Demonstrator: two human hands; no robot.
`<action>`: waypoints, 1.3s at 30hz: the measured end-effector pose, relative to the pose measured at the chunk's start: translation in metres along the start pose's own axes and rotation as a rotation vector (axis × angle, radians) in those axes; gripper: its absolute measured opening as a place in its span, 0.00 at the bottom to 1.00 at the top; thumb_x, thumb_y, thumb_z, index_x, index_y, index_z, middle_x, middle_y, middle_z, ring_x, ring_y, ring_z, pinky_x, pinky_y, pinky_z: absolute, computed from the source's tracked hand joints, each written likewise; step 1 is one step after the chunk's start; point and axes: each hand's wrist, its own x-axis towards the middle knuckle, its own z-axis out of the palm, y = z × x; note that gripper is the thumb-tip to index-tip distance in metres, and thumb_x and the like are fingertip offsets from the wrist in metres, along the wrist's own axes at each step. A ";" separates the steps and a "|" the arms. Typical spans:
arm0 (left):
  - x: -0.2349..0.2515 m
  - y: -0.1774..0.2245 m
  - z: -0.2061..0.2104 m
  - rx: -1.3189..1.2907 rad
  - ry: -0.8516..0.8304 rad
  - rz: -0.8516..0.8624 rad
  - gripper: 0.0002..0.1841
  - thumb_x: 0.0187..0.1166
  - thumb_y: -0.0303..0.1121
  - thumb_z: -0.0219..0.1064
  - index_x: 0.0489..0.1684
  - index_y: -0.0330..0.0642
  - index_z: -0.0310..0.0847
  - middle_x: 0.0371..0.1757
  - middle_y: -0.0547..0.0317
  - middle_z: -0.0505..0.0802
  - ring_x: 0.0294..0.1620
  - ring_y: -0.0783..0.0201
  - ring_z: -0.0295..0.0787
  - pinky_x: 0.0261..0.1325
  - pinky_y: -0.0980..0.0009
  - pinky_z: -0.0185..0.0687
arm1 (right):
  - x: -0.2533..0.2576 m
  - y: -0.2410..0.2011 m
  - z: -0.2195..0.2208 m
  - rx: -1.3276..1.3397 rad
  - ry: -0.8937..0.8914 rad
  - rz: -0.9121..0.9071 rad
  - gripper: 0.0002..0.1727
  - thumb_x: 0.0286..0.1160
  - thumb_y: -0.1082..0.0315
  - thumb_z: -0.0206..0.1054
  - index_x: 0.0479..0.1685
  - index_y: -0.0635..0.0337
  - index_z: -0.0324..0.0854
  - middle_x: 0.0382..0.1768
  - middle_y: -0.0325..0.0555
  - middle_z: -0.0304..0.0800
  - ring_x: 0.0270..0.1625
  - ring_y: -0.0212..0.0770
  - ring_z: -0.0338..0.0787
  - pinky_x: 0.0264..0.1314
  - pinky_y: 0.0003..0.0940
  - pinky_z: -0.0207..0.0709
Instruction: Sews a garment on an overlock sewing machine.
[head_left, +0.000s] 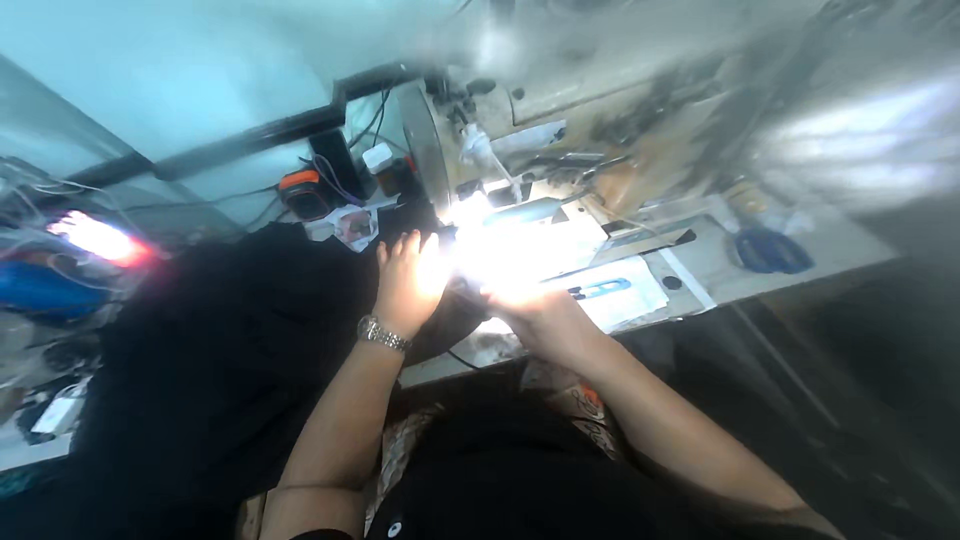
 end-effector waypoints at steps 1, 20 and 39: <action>-0.005 0.003 -0.003 -0.009 0.035 0.007 0.24 0.89 0.49 0.56 0.75 0.47 0.82 0.77 0.49 0.85 0.83 0.45 0.74 0.87 0.30 0.51 | 0.000 -0.001 0.001 -0.006 0.003 0.000 0.14 0.88 0.60 0.61 0.46 0.54 0.92 0.53 0.40 0.96 0.51 0.39 0.96 0.49 0.40 0.91; 0.006 -0.009 0.015 -0.398 0.181 0.103 0.15 0.83 0.38 0.65 0.55 0.40 0.92 0.63 0.52 0.94 0.73 0.56 0.86 0.78 0.56 0.77 | 0.024 0.017 0.017 -0.007 0.159 0.041 0.16 0.86 0.60 0.60 0.47 0.53 0.95 0.30 0.45 0.93 0.35 0.45 0.94 0.36 0.48 0.86; 0.017 -0.018 0.036 -0.489 0.282 -0.182 0.40 0.66 0.51 0.81 0.80 0.46 0.72 0.86 0.42 0.71 0.86 0.43 0.68 0.81 0.41 0.69 | 0.022 0.015 0.025 0.011 0.129 0.133 0.16 0.86 0.60 0.60 0.47 0.56 0.94 0.29 0.47 0.94 0.32 0.45 0.93 0.35 0.46 0.87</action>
